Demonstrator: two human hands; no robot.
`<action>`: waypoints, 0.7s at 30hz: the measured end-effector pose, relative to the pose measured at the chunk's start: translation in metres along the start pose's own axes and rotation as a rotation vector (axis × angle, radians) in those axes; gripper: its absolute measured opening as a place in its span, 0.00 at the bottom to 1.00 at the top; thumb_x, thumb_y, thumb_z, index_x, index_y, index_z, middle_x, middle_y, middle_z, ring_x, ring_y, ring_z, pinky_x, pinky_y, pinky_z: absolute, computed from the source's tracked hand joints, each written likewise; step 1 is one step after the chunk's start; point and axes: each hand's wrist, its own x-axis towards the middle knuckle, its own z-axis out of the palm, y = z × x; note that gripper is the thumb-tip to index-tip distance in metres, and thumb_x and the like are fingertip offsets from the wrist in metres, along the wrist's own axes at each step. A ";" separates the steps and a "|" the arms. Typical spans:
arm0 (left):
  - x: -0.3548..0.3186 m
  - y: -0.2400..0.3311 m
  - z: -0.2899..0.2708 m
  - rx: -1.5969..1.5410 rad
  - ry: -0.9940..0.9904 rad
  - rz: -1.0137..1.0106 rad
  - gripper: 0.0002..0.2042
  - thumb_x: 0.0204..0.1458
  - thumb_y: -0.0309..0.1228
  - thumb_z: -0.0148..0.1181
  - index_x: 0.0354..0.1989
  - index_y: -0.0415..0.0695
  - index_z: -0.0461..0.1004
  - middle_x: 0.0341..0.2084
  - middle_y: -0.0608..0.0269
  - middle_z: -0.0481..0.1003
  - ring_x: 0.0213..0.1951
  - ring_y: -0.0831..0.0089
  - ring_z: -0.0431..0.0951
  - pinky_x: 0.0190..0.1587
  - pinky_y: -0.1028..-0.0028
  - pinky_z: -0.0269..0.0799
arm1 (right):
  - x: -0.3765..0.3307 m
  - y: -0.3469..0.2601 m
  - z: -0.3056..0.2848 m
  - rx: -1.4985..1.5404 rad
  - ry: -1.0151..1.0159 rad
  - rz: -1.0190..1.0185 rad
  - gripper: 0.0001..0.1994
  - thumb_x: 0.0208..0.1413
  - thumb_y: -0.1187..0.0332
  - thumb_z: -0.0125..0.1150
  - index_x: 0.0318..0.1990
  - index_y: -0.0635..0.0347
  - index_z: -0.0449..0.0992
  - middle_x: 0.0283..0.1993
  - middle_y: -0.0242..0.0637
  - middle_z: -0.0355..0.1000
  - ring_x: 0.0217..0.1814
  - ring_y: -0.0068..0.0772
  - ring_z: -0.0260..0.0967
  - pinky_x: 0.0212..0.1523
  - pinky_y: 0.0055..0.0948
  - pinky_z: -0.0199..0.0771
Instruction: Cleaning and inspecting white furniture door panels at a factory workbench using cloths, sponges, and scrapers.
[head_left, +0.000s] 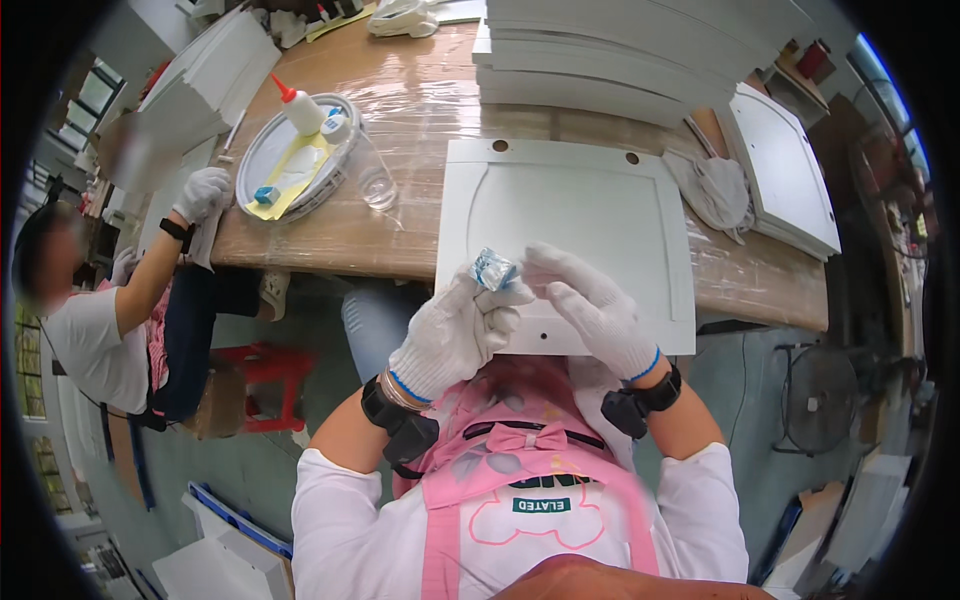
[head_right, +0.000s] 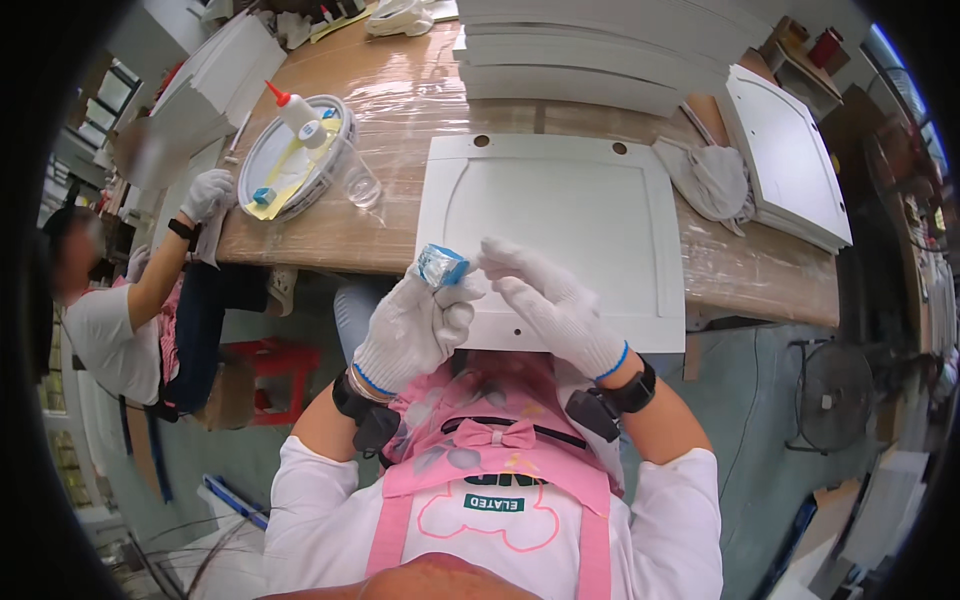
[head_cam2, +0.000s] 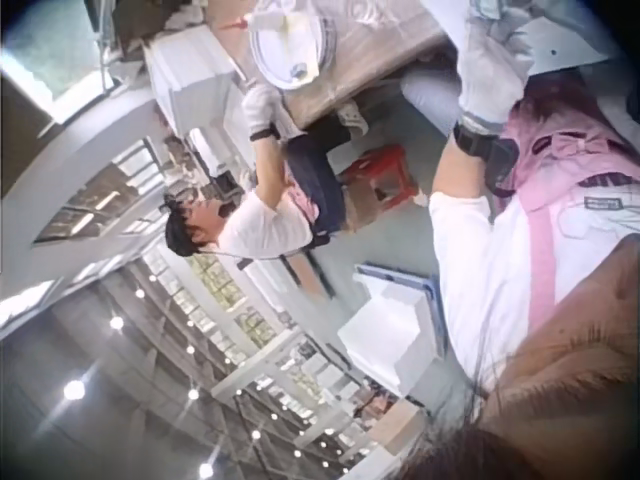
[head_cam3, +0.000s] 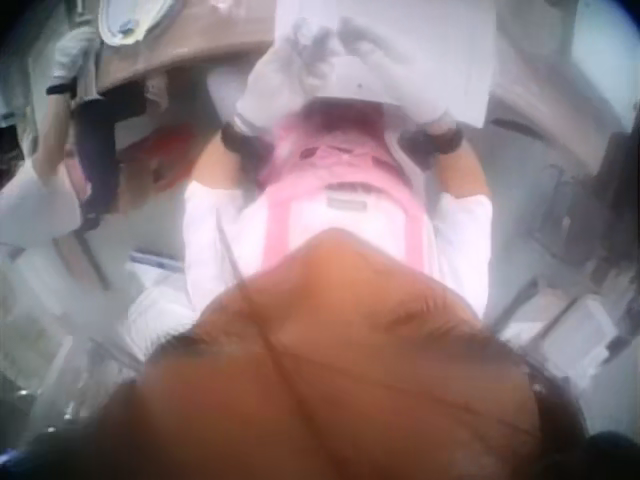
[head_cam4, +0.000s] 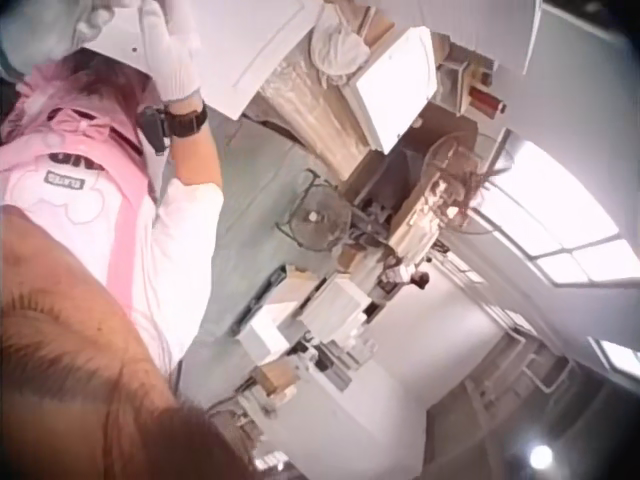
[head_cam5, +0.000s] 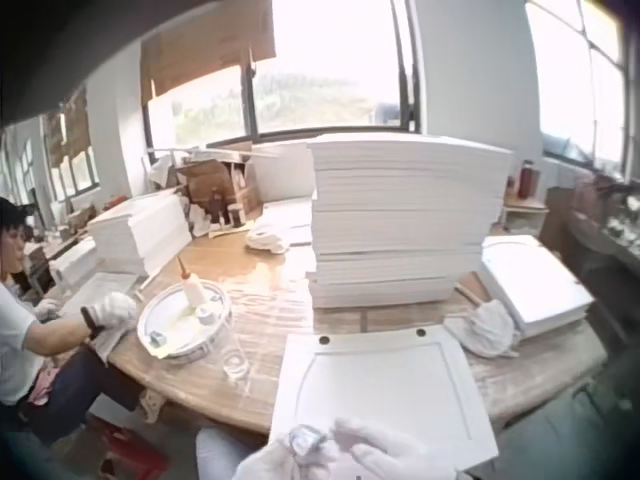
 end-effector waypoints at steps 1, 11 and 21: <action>0.004 -0.010 0.002 -0.007 -0.006 -0.023 0.26 0.63 0.49 0.48 0.60 0.42 0.65 0.44 0.57 0.76 0.37 0.70 0.75 0.31 0.79 0.68 | -0.003 0.000 0.002 -0.011 0.005 0.001 0.20 0.66 0.68 0.49 0.64 0.63 0.66 0.59 0.41 0.71 0.62 0.30 0.66 0.63 0.29 0.64; 0.030 -0.049 0.013 0.101 0.157 -0.284 0.15 0.65 0.44 0.50 0.44 0.45 0.72 0.33 0.64 0.74 0.27 0.78 0.72 0.24 0.80 0.64 | -0.033 0.030 -0.002 0.422 0.125 0.264 0.24 0.66 0.63 0.52 0.65 0.66 0.62 0.56 0.41 0.70 0.58 0.29 0.67 0.59 0.28 0.67; 0.004 -0.016 -0.014 0.500 0.326 -0.087 0.22 0.66 0.41 0.46 0.58 0.34 0.66 0.36 0.60 0.73 0.29 0.78 0.71 0.25 0.80 0.67 | -0.082 -0.012 -0.071 -0.153 0.652 0.287 0.20 0.59 0.71 0.59 0.57 0.68 0.67 0.48 0.40 0.73 0.50 0.27 0.71 0.53 0.26 0.71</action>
